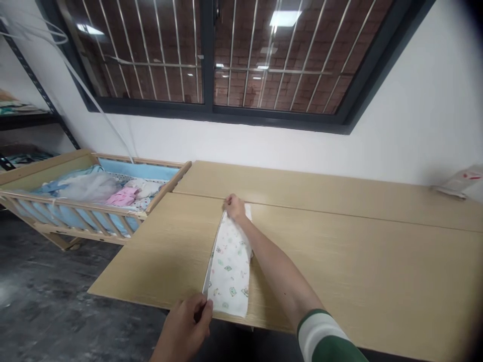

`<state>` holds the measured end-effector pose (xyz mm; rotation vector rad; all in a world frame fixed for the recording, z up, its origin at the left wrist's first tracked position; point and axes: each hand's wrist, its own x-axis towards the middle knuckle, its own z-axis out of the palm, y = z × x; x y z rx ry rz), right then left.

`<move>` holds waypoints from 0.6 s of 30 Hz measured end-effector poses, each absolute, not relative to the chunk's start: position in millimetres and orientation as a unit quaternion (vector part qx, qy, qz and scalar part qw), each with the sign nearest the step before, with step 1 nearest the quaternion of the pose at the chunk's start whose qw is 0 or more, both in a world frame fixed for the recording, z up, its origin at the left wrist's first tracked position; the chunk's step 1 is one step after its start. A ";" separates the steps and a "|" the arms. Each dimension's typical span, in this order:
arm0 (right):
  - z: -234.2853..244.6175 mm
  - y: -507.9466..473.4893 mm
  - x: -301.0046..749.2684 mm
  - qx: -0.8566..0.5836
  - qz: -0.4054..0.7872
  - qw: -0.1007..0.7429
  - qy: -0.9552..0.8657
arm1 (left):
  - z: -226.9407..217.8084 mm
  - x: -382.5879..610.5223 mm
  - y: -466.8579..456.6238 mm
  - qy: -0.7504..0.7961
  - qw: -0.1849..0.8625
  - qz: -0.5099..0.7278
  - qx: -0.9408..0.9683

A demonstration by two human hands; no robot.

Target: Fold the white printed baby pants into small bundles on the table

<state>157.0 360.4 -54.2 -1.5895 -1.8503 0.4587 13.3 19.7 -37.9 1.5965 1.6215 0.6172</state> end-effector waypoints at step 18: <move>-8.8 286.8 153.6 -0.466 0.149 0.239 -0.838 | -47.3 30.3 -1.9 0.614 -0.089 0.253 0.742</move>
